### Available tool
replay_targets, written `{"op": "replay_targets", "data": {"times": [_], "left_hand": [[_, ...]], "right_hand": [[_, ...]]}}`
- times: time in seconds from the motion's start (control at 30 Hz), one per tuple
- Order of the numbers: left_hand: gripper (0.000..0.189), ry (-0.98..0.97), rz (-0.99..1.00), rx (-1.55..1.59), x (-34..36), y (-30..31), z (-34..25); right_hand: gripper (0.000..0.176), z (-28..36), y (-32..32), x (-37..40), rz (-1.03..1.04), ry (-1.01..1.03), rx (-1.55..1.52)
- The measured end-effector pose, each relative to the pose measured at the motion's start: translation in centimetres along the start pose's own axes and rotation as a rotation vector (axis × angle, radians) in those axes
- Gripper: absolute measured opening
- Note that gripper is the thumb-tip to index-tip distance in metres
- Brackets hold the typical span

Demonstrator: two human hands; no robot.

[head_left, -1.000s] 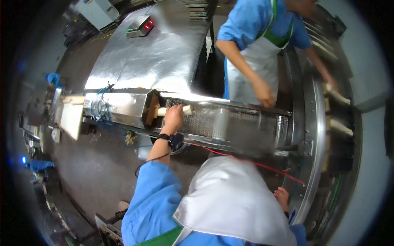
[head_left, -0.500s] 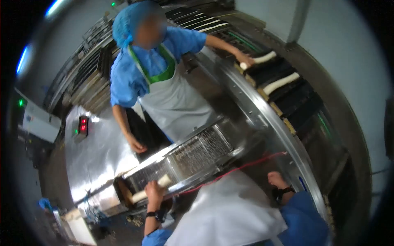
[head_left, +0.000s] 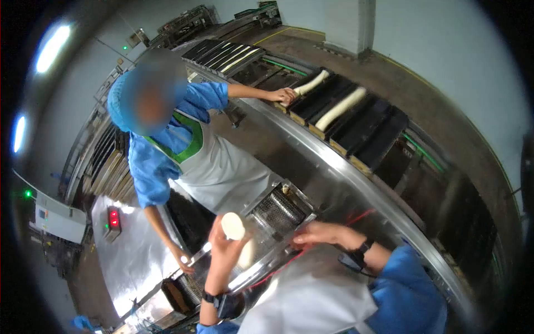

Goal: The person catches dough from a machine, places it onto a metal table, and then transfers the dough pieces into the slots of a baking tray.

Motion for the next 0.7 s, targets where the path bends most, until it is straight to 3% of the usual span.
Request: {"op": "replay_targets", "data": {"times": [0.13, 0.17, 0.23, 0.3, 0.4, 0.43, 0.5, 0.53, 0.57, 0.6, 0.63, 0.67, 0.7], "left_hand": [[0.047, -0.382, 0.019, 0.036, -5.7, -3.2, -10.4], [0.047, -0.477, 0.024, 0.01, -6.5, -4.6, -12.0], [0.045, -0.333, 0.11, 0.21, -7.7, -8.7, -11.3], [0.048, -0.362, 0.306, 0.156, -7.0, -11.8, -11.2], [0.05, -0.394, 0.546, 0.109, -4.9, -14.0, -10.6], [0.05, -0.393, 0.547, 0.111, -4.2, -13.7, -9.9], [0.05, -0.041, 0.715, 0.174, -2.7, -13.8, -5.6], [0.05, -0.038, 0.709, 0.168, -2.0, -13.2, -4.4], [0.05, 0.136, 0.687, 0.105, -0.9, -12.7, -1.4], [0.05, 0.311, 0.657, 0.046, 0.5, -12.0, 1.5], [0.05, 0.32, 0.643, 0.043, 1.9, -11.7, 3.6], [0.049, 0.373, 0.532, 0.12, 3.4, -10.9, 6.2], [0.049, 0.424, 0.412, 0.195, 5.0, -9.7, 8.5]], "right_hand": [[0.055, 10.4, 0.5, 1.6, 0.262, 0.402, -0.604], [0.057, 13.2, 1.7, 3.4, 0.126, 0.424, -0.6], [0.052, 14.8, 6.9, 5.1, -0.236, 0.624, -0.628], [0.046, 16.4, 10.3, 7.5, -0.57, 0.901, -0.686], [0.037, 14.4, 17.3, 8.0, -0.844, 0.868, -0.712], [0.034, 12.9, 20.4, 7.2, -0.738, 0.941, -0.978], [0.028, 11.7, 22.4, 7.8, -0.685, 1.065, -1.241], [0.02, 11.0, 23.7, 7.9, -0.746, 1.044, -1.234], [0.013, 9.7, 25.6, 8.1, -0.807, 1.018, -1.229], [0.023, 7.5, 30.9, 6.5, -0.811, 0.987, -1.125], [0.015, 7.7, 30.7, 6.5, -0.848, 0.94, -1.3], [0.017, 6.9, 33.6, 6.9, -0.918, 0.991, -1.05], [0.02, 8.7, 32.7, 7.8, -1.044, 0.862, -0.536]]}}
Point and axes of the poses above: each hand's wrist, its own x-axis away from the middle knuckle, its own y-axis out of the back of the hand, z = x × y, the point moved 8 cm from there along -x, towards the middle knuckle, and after that the axes turned 9 degrees about -x, right-handed, at the moved point
